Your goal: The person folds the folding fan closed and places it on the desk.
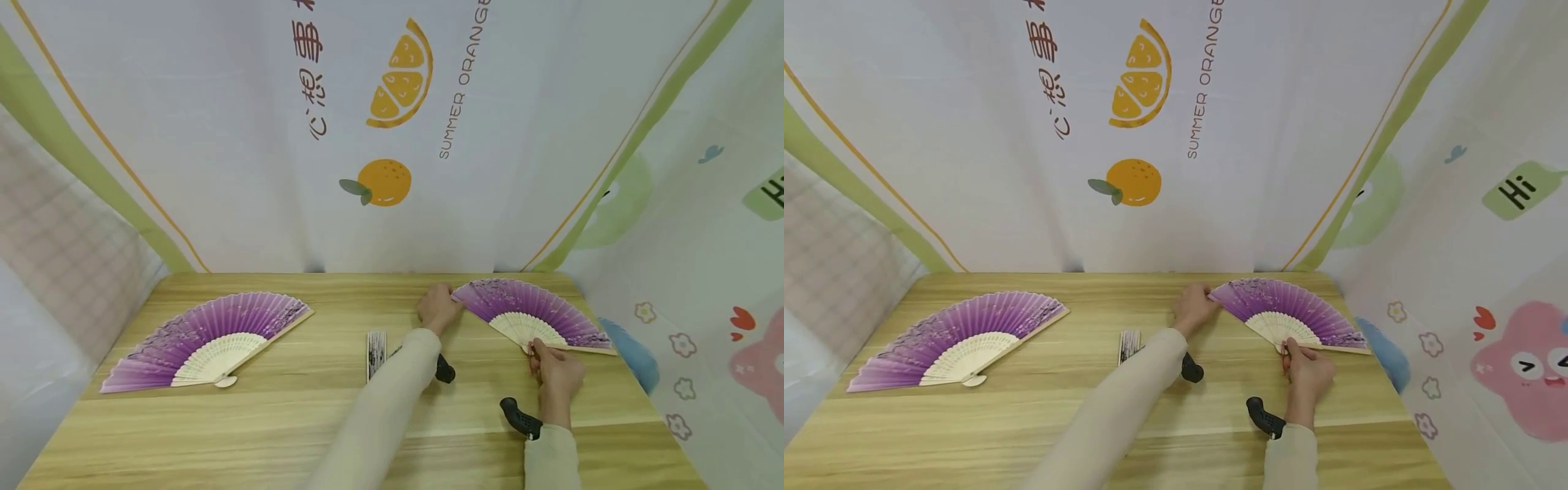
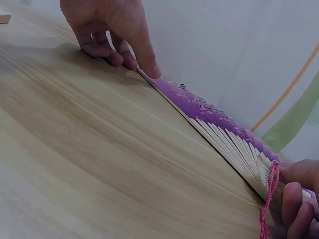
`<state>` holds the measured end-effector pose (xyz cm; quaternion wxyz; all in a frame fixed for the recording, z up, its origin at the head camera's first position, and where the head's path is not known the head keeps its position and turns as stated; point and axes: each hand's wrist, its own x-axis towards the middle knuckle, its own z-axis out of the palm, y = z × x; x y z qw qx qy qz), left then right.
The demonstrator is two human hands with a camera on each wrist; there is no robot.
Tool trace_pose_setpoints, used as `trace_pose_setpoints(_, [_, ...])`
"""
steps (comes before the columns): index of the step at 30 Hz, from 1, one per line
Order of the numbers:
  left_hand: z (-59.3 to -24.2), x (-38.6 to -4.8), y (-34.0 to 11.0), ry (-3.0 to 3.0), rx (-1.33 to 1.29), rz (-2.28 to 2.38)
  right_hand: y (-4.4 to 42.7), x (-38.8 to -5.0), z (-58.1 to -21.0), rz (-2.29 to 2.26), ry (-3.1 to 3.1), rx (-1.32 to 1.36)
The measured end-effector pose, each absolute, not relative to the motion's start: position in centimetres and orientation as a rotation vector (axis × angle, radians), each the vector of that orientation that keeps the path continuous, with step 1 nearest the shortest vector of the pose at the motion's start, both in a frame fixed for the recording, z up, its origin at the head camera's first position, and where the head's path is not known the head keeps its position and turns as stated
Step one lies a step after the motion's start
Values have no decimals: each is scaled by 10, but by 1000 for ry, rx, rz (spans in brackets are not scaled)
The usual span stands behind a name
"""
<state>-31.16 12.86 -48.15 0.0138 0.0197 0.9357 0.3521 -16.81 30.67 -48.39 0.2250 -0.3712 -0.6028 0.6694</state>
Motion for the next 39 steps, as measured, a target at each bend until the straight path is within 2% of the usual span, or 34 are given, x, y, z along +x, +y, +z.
trace_pose_setpoints(17, [-478, -315, 115, 2830, -15, 1238, 309, -168, -484, 1946, -1643, -1026])
trace_pose_setpoints(28, [-458, -302, 103, 2754, 119, 1229, 317, -161, -481, 2072, -1563, -1074])
trace_pose_setpoints(39, [-446, -310, 101, 2562, 289, 1486, 319, -160, -473, 2177, -1420, -1042])
